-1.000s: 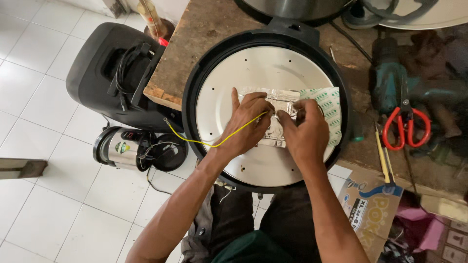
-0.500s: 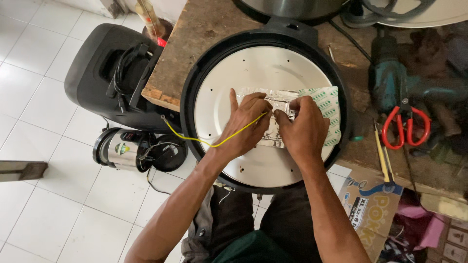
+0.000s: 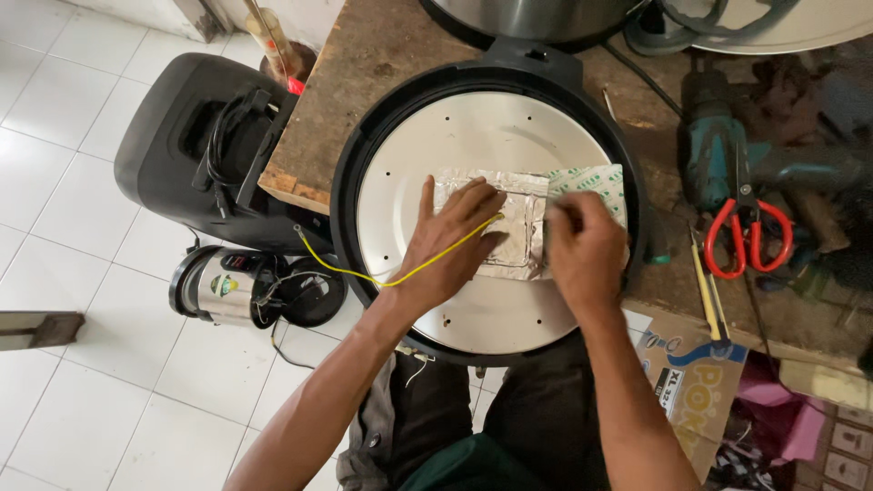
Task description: The person works on a circular white electronic component, likely a speaker, placed on a workbench. They peel back a protective film from a foil-wrapped section, then use red-handled scissors to cut and strip the ends of black wires attached to the component.
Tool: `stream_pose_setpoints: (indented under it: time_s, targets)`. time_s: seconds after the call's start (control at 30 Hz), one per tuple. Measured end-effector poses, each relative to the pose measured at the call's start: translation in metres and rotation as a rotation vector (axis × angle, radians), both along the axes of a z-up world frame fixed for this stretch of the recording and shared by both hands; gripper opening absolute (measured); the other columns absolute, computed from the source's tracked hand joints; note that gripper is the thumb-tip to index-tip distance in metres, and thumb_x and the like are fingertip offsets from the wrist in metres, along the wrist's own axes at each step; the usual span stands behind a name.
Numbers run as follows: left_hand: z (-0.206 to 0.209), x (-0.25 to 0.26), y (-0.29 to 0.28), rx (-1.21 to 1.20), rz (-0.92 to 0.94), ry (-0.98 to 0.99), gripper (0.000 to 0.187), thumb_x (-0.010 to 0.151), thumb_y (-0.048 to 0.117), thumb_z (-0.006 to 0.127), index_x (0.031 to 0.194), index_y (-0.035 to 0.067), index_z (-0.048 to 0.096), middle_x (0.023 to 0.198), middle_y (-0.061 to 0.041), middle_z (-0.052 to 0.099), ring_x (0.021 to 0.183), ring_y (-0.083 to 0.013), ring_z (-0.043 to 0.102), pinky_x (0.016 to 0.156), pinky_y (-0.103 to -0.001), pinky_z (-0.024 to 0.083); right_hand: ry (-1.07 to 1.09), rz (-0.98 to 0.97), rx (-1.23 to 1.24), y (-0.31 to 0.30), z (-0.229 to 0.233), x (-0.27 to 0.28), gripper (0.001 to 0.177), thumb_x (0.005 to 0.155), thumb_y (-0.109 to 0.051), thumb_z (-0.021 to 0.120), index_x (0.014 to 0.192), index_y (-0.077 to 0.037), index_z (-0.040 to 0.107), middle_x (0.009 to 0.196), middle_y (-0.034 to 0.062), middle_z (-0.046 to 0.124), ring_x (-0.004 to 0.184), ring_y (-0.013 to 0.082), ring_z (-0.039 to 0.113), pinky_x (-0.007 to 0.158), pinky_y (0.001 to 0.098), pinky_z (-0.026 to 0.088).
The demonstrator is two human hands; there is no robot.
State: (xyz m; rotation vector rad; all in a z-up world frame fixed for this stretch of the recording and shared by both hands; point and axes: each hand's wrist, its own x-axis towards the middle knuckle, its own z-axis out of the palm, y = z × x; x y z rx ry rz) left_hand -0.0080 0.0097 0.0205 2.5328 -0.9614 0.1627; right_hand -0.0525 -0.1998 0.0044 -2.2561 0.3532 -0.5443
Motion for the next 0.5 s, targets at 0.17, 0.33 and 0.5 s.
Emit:
stream_pose_setpoints:
  time_s: [0.17, 0.33, 0.5]
  targets:
    - [-0.006, -0.001, -0.002, 0.022, -0.007, -0.038, 0.06, 0.112, 0.041, 0.067, 0.165, 0.017, 0.052, 0.168, -0.01, 0.053, 0.163, -0.0273, 0.045, 0.132, -0.077, 0.023, -0.053, -0.082, -0.355, -0.035, 0.032, -0.024, 0.032, 0.115, -0.012, 0.08, 0.138, 0.004, 0.064, 0.124, 0.0272, 0.064, 0.12, 0.0531, 0.065, 0.101, 0.0667, 0.054]
    - [-0.003, 0.0, -0.007, 0.101, -0.014, -0.04, 0.064, 0.114, 0.047, 0.06, 0.168, 0.017, 0.047, 0.17, -0.009, 0.052, 0.163, -0.0262, 0.044, 0.133, -0.079, 0.014, 0.054, -0.074, -0.493, -0.064, 0.008, -0.002, 0.044, 0.105, -0.037, 0.089, 0.13, -0.003, 0.079, 0.119, 0.0208, 0.069, 0.109, 0.0485, 0.07, 0.09, 0.0641, 0.057]
    - [0.009, -0.006, -0.004, 0.113, -0.017, -0.015, 0.064, 0.118, 0.045, 0.05, 0.172, 0.012, 0.041, 0.176, -0.012, 0.046, 0.167, -0.0282, 0.038, 0.135, -0.074, 0.018, 0.114, -0.152, -0.38, -0.07, -0.001, 0.009, 0.029, 0.108, -0.038, 0.083, 0.116, -0.011, 0.078, 0.1, 0.0203, 0.076, 0.097, 0.0547, 0.073, 0.082, 0.0696, 0.055]
